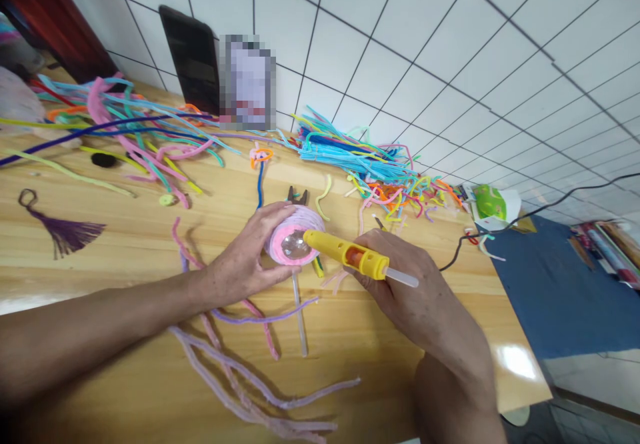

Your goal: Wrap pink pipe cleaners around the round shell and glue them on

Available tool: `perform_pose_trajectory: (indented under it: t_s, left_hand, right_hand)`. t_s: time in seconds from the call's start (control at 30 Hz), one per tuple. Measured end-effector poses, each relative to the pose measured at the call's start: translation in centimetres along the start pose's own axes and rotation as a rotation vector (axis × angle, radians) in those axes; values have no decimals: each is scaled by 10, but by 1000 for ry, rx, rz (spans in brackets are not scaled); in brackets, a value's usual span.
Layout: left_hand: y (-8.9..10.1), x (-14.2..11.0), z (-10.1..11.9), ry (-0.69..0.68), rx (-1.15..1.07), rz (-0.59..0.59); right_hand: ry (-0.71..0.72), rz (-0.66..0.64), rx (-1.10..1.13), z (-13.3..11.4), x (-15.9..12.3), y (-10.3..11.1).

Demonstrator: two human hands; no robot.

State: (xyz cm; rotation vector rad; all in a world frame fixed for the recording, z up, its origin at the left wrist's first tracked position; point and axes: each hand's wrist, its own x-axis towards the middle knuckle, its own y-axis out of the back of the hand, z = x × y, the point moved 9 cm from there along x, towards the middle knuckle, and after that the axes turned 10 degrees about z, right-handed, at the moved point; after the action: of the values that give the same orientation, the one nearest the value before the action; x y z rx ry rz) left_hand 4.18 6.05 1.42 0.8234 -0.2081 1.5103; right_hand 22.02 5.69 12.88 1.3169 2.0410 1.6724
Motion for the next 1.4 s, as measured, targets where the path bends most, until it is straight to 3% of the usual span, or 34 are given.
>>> perform_pose_trajectory:
  t_s: [0.37,0.83,1.4]
  left_hand:
    - [0,0,1,-20,11,1]
    - [0,0,3,-43,4,20]
    - [0,0,2,-33,9,13]
  right_hand:
    - [-42,6,15,-5,4,1]
    - [48,21,-10,-7,3,-3]
    - [43,0,-19,-6,1,-4]
